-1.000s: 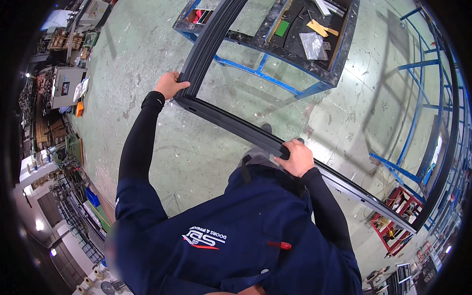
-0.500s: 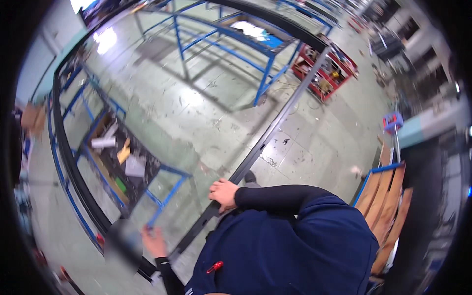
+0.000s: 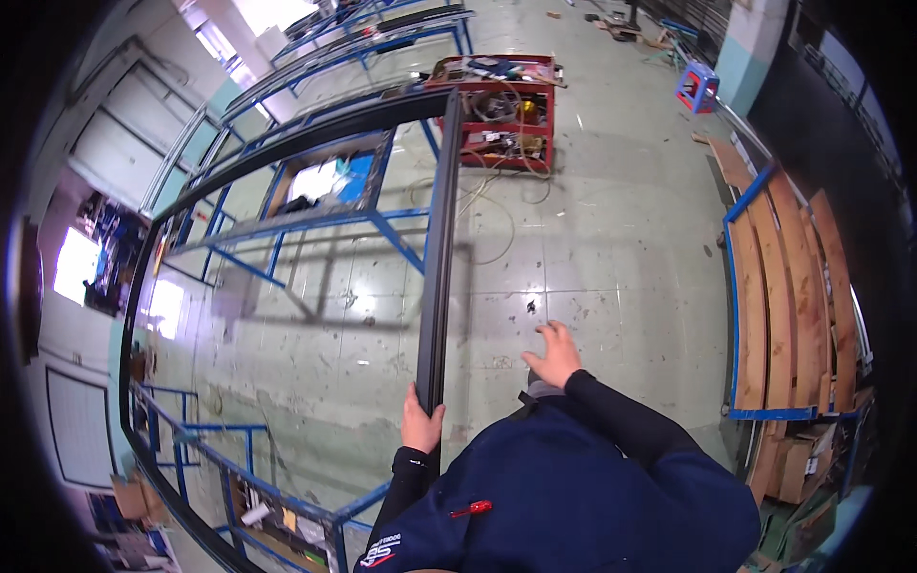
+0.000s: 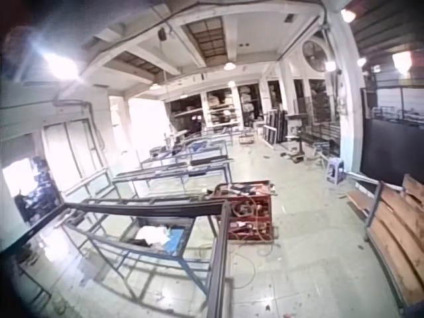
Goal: The person assembles a window frame by picking up long metal profiles and placing them onto a blue metal jig. They use a cloth to wipe the profiles and then use a C-clamp and a hammer to secure a metal bracket onto the frame. The person handles the frame components and tools with both hands throughout the process.
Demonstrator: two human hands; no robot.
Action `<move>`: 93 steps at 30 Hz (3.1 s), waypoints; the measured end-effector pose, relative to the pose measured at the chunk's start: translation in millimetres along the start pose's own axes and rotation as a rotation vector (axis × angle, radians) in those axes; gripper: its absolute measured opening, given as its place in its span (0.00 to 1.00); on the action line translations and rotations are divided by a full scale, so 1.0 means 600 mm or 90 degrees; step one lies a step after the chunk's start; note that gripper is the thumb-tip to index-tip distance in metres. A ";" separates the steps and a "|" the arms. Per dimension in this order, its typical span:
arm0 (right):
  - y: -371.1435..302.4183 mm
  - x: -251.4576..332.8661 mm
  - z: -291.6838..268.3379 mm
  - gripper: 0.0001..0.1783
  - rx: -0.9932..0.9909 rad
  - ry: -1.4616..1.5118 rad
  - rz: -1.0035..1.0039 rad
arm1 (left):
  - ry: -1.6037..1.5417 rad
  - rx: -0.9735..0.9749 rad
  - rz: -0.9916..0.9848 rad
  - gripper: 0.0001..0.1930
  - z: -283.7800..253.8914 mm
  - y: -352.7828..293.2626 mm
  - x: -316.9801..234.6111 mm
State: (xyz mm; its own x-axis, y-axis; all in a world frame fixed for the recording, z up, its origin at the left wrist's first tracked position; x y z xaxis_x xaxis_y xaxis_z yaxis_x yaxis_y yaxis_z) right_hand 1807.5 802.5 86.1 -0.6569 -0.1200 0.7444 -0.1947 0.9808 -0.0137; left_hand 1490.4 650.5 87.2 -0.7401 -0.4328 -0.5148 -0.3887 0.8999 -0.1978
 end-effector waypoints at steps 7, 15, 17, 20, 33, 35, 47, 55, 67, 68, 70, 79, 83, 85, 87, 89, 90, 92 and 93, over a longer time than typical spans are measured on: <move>0.218 -0.117 -0.152 0.29 0.011 0.039 0.122 | 0.010 -0.029 0.049 0.38 0.039 0.301 -0.113; 0.555 -0.027 -0.078 0.30 0.141 0.121 0.031 | 0.002 0.029 0.047 0.35 0.032 0.619 -0.312; 0.641 -0.010 -0.063 0.29 0.167 0.093 0.018 | 0.003 0.057 0.034 0.34 0.030 0.692 -0.354; 0.769 0.028 -0.075 0.30 0.209 0.081 0.012 | -0.027 0.054 0.050 0.35 0.047 0.807 -0.398; 1.597 0.161 -0.106 0.37 0.307 0.284 -0.006 | -0.029 0.027 -0.057 0.28 0.047 1.147 -0.558; 1.723 0.195 -0.030 0.40 0.416 0.345 -0.050 | -0.011 0.017 -0.117 0.25 0.022 1.192 -0.589; 1.637 0.159 0.256 0.52 1.010 0.280 0.043 | 0.088 -0.313 -0.383 0.26 -0.031 1.233 -0.681; 1.688 0.133 0.263 0.61 0.987 0.301 0.058 | -1.051 -0.409 -0.615 0.21 0.216 1.230 -0.747; 1.693 0.098 0.301 0.40 0.696 0.229 -0.172 | -1.293 -0.685 -0.544 0.27 0.263 1.325 -0.656; 1.718 0.096 0.285 0.39 0.654 0.217 -0.218 | -1.287 -0.657 -0.517 0.28 0.263 1.318 -0.658; 1.849 0.075 0.213 0.37 0.455 0.233 -0.262 | -1.300 -0.553 -0.460 0.34 0.283 1.307 -0.654; 2.314 -0.305 -0.092 0.30 -0.010 -0.138 0.051 | -0.909 -0.222 -0.559 0.36 0.295 1.245 -0.676; 2.358 -0.308 -0.089 0.39 -0.020 -0.174 0.091 | -0.556 -0.109 -0.768 0.30 0.370 1.092 -0.633; 2.396 -0.324 -0.083 0.46 0.008 -0.182 0.125 | -0.473 -0.087 -0.810 0.29 0.413 0.997 -0.612; 2.422 -0.338 -0.064 0.54 0.072 -0.190 0.127 | -0.392 -0.060 -0.829 0.28 0.465 0.850 -0.586; 2.460 -0.379 -0.053 0.60 0.102 -0.169 0.087 | -0.467 -0.026 -0.889 0.28 0.476 0.790 -0.598; 2.477 -0.399 -0.056 0.63 0.109 -0.155 0.073 | -0.558 0.000 -0.944 0.27 0.483 0.792 -0.627; 2.477 -0.417 -0.048 0.63 0.154 -0.147 0.087 | -0.543 -0.014 -1.070 0.30 0.462 0.713 -0.662; 2.464 -0.403 -0.062 0.63 0.155 -0.123 0.104 | -0.513 -0.028 -1.122 0.31 0.436 0.701 -0.676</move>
State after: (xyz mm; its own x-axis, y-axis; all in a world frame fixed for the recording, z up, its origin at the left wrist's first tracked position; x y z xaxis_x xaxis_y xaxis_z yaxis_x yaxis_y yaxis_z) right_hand 1705.7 2287.3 -89.4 -0.8150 -0.0139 0.5793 -0.2277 0.9270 -0.2981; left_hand 1770.9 1218.6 -5.4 0.8186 -0.5744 0.0033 -0.3185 -0.4587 -0.8295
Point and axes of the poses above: each hand's wrist, its own y-axis towards the middle knuckle, its own z-axis out of the palm, x = y × z, the point moved 9 cm from there along y, towards the middle knuckle, and after that the axes turned 6 degrees about y, right-handed, at the moved point
